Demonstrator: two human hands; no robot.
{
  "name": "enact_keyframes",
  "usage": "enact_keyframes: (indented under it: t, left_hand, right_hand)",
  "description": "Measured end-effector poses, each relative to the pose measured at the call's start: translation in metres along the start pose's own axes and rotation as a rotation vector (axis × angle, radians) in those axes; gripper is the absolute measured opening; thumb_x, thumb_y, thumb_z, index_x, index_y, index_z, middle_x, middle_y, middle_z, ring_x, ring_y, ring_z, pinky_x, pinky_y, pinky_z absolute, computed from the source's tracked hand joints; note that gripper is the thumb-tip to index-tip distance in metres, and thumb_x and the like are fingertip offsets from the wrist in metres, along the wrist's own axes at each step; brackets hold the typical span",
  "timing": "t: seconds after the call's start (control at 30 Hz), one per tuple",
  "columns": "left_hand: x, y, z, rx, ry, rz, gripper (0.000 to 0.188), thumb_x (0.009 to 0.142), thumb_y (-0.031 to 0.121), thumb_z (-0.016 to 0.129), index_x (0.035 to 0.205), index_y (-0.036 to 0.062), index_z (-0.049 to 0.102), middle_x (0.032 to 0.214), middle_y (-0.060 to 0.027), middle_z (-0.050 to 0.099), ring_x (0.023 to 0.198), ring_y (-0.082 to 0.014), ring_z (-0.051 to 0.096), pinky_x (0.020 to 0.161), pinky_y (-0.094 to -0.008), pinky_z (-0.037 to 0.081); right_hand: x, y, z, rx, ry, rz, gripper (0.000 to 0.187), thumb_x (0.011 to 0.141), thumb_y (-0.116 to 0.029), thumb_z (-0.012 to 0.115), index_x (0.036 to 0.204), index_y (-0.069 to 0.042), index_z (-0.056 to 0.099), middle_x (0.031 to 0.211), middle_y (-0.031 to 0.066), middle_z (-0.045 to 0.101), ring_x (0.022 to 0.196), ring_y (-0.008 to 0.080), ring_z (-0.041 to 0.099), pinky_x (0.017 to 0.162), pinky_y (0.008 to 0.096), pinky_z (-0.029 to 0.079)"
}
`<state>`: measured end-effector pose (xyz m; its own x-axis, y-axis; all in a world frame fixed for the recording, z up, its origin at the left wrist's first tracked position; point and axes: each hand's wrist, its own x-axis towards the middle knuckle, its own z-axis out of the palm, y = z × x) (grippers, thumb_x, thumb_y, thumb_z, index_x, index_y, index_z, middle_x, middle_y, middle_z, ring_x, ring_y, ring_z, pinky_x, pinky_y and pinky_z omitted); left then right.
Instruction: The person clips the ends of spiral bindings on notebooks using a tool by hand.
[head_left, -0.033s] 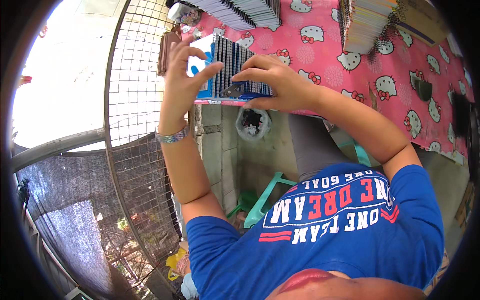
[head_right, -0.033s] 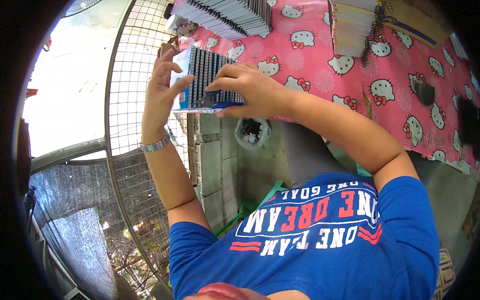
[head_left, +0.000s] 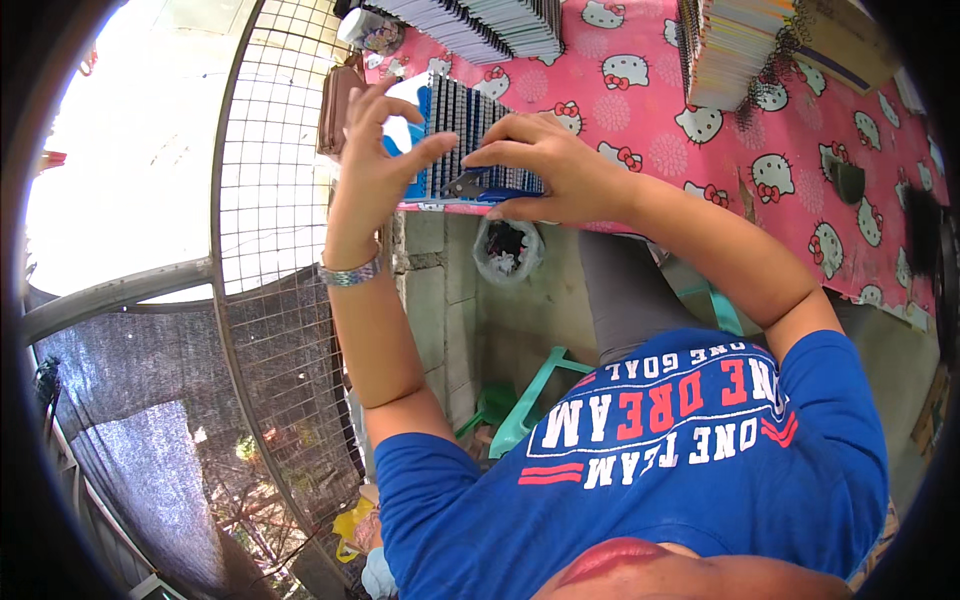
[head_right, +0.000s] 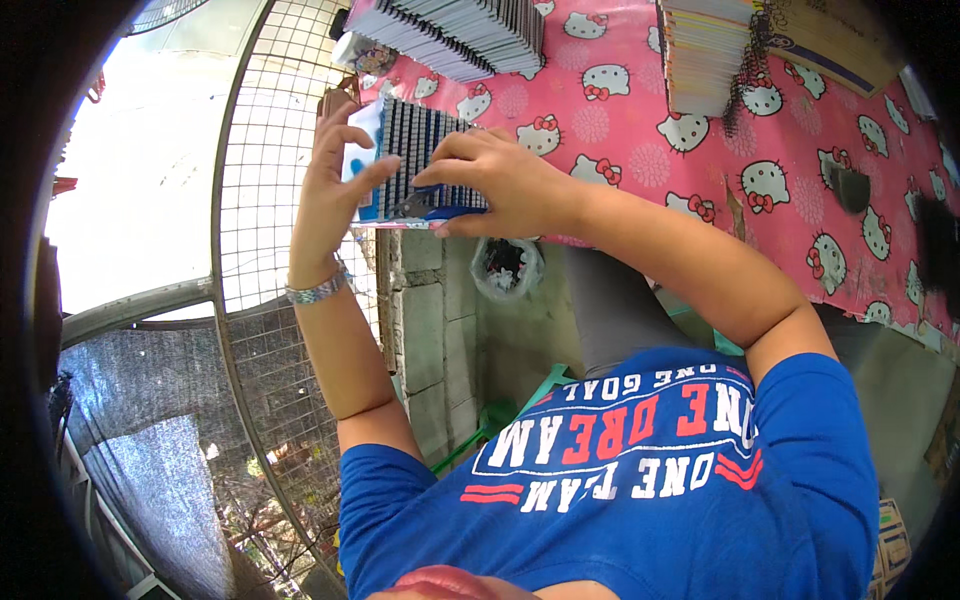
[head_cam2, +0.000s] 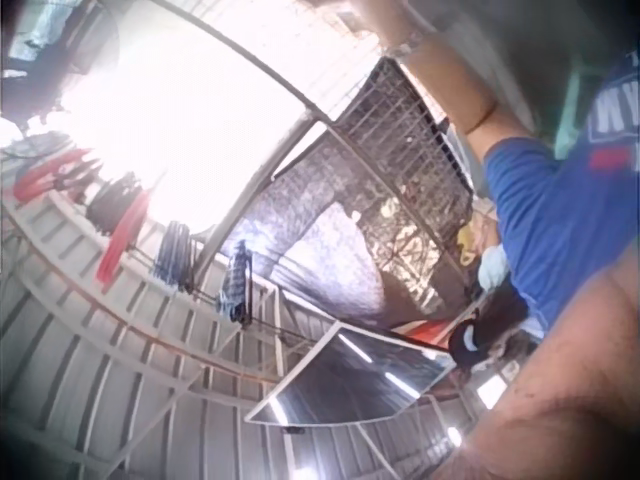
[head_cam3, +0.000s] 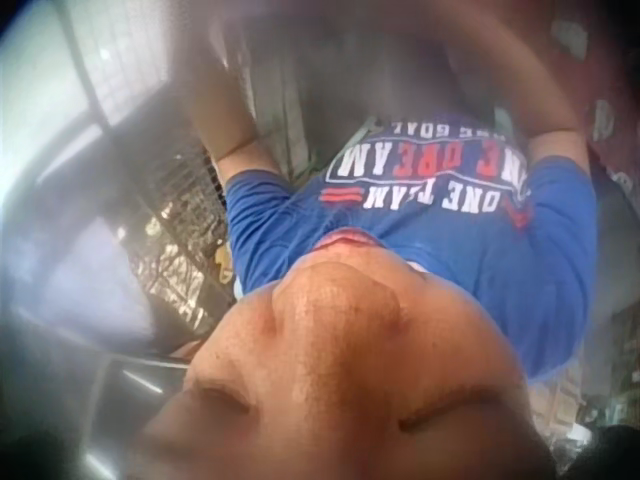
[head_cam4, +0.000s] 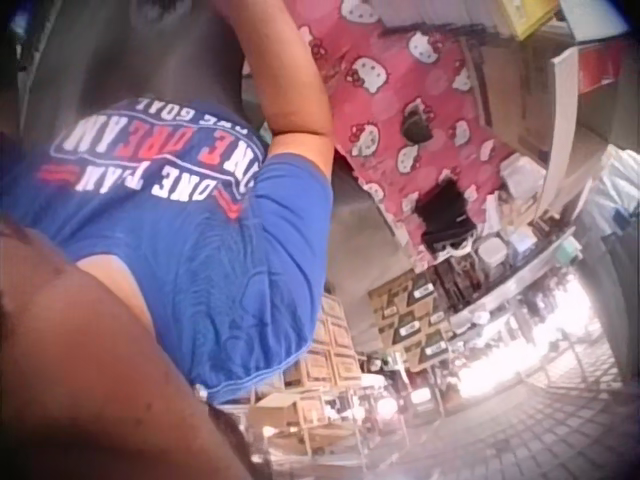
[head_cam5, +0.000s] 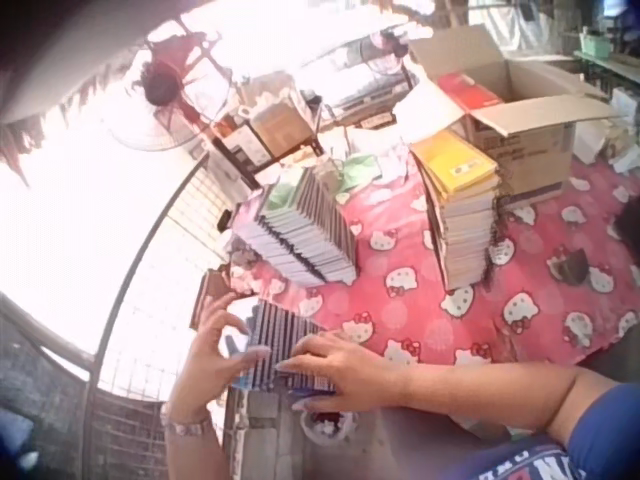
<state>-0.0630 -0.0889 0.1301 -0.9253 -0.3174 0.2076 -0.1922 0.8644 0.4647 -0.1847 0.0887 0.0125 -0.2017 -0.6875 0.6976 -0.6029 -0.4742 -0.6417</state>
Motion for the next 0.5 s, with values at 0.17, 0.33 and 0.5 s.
enact_keyframes:
  t: [0.17, 0.33, 0.5]
  left_hand:
    - [-0.003, 0.003, 0.015, -0.191, -0.055, -0.091, 0.034, 0.074, 0.016, 0.082, 0.095, 0.0097, 0.058, 0.149, -0.0182, 0.038, 0.137, -0.0276, 0.036, 0.112, -0.0381, 0.027]
    - [-0.005, 0.003, 0.015, -0.230, -0.070, -0.101, 0.030, 0.076, 0.013, 0.080, 0.096, 0.0094, 0.058, 0.151, -0.0175, 0.035, 0.138, -0.0260, 0.036, 0.111, -0.0359, 0.028]
    - [-0.008, 0.004, 0.014, -0.234, -0.071, -0.107, 0.026, 0.080, 0.010, 0.076, 0.098, 0.0092, 0.058, 0.151, -0.0160, 0.035, 0.137, -0.0248, 0.037, 0.110, -0.0344, 0.030]
  right_hand:
    - [-0.006, 0.006, 0.006, -0.024, 0.019, 0.014, 0.049, 0.074, -0.030, 0.079, 0.117, -0.012, 0.064, 0.108, 0.0089, 0.059, 0.105, 0.0285, 0.056, 0.093, 0.0433, 0.041]
    - [-0.005, 0.007, 0.011, 0.031, 0.023, 0.031, 0.049, 0.074, -0.030, 0.079, 0.117, -0.012, 0.064, 0.108, 0.0090, 0.058, 0.106, 0.0295, 0.056, 0.093, 0.0437, 0.040]
    - [-0.008, 0.001, 0.009, 0.061, 0.097, 0.024, 0.047, 0.075, -0.029, 0.078, 0.116, -0.011, 0.063, 0.109, 0.0090, 0.058, 0.106, 0.0290, 0.055, 0.093, 0.0447, 0.039]
